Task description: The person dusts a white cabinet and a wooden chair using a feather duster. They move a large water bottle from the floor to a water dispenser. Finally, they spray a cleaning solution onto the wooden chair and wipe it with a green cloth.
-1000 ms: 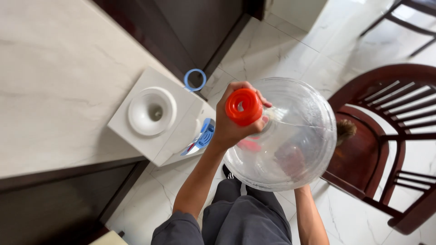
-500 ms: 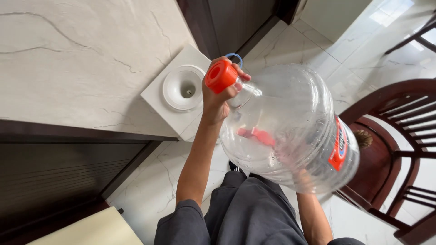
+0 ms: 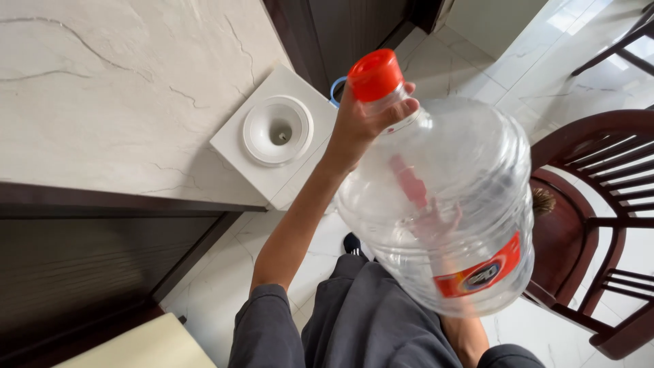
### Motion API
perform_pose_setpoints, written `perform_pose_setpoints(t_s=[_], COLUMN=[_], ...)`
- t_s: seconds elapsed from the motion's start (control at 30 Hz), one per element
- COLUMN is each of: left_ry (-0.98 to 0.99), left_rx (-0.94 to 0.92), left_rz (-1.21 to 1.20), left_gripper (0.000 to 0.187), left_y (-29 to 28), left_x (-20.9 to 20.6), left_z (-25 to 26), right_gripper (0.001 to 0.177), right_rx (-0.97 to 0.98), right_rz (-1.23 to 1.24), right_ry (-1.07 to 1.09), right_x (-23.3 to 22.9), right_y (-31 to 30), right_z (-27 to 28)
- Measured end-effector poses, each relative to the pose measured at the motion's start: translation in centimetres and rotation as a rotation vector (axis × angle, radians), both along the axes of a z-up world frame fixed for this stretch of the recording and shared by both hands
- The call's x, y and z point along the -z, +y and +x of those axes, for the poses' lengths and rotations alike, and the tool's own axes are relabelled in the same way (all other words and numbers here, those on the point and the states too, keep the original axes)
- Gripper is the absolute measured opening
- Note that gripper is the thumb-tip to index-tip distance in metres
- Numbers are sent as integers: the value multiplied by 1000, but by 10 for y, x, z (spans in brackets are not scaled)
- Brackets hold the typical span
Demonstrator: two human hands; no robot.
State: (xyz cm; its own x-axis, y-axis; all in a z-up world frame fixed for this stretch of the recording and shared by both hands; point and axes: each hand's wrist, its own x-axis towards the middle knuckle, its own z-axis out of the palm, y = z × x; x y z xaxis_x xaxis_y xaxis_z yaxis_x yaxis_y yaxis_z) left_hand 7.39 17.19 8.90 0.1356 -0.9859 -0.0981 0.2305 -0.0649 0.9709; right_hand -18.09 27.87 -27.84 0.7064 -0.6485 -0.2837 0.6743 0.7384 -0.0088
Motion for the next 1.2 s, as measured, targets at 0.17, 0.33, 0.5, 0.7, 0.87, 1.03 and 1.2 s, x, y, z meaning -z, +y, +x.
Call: perform_pose_setpoints(t_s=[0.17, 0.33, 0.5, 0.7, 0.87, 1.03, 1.2], left_ry=[50, 167, 230, 242, 190, 267, 371], left_rx=[100, 352, 710, 736, 514, 243, 125], left_rz=[-114, -242, -389, -356, -433, -411, -307], left_gripper=[38, 53, 58, 57, 56, 57, 83], left_y=[-7, -16, -28, -28, -15, 5, 29], left_x=[21, 34, 25, 38, 67, 105, 111], left_z=[7, 7, -8, 7, 44, 78, 92], right_gripper=[67, 66, 65, 65, 66, 66, 63], right_rx=[-31, -42, -115, -268, -440, -560, -699], right_rz=[-169, -319, -463, -724, -913, -1099, -1172], right_ry=[190, 397, 585, 762, 903, 1011, 1158], right_x=[-25, -39, -45, -58, -68, -110, -154], right_y=[-30, -59, -90, -164, -189, -217, -243], right_z=[-24, -56, -81, -74, -75, -74, -59])
